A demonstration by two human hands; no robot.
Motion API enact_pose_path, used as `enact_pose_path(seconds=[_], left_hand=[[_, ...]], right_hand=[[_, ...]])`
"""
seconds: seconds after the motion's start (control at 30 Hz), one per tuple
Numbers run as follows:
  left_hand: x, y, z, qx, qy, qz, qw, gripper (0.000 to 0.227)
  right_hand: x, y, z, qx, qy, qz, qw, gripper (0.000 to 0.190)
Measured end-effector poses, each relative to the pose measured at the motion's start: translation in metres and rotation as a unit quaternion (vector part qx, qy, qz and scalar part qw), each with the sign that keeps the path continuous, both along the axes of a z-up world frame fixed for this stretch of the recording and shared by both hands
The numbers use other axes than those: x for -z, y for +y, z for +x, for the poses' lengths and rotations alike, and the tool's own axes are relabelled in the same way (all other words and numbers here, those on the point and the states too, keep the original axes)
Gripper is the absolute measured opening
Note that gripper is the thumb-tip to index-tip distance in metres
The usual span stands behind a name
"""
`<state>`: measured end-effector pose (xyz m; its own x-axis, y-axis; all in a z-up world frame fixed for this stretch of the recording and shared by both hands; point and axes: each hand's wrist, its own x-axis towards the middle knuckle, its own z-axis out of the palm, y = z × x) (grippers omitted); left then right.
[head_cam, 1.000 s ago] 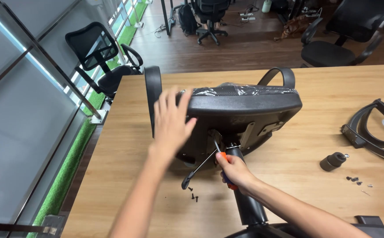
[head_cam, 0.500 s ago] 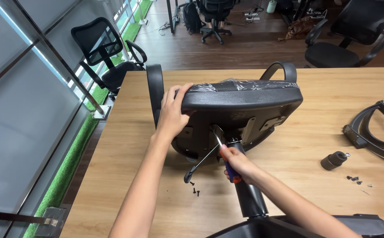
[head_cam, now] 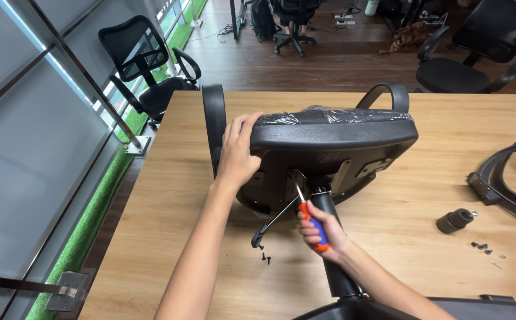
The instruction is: The person assembles an office chair on a wooden table, using a screwdriver to drive screws that attach the seat to the mechanism and base. They align the seat, fit the gas lift and five-star base, position armrests and backrest parts, and pick up loose screws from the table while tightening each mounting point.
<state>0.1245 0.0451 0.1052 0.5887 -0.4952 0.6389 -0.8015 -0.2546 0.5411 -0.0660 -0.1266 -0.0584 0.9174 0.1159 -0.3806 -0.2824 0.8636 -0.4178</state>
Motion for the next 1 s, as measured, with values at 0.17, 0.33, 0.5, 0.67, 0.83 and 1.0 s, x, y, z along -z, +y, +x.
enact_pose_path(seconds=[0.17,0.33,0.5,0.67,0.83,1.0], left_hand=[[0.004,0.001,0.000,0.002,0.006,0.003,1.000,0.081],[0.006,0.000,0.002,0.012,-0.011,-0.015,1.000,0.081],[0.009,-0.001,0.002,0.002,-0.008,-0.016,1.000,0.083],[0.007,-0.003,-0.001,0.001,-0.001,-0.018,1.000,0.086],[0.007,-0.003,0.002,-0.007,-0.005,-0.009,1.000,0.085],[0.006,-0.002,0.001,-0.004,-0.012,-0.017,1.000,0.083]], right_hand=[[-0.071,0.032,-0.002,-0.054,0.132,-0.228,0.963,0.050],[-0.028,0.010,-0.009,0.053,0.120,-0.515,0.847,0.042],[-0.072,0.022,-0.017,0.073,0.083,-0.778,0.619,0.033],[-0.027,0.011,-0.010,0.090,0.057,-0.343,0.933,0.033],[-0.050,0.021,-0.006,0.070,0.054,-0.166,0.982,0.045],[-0.063,0.012,-0.003,-0.022,0.084,-0.448,0.890,0.026]])
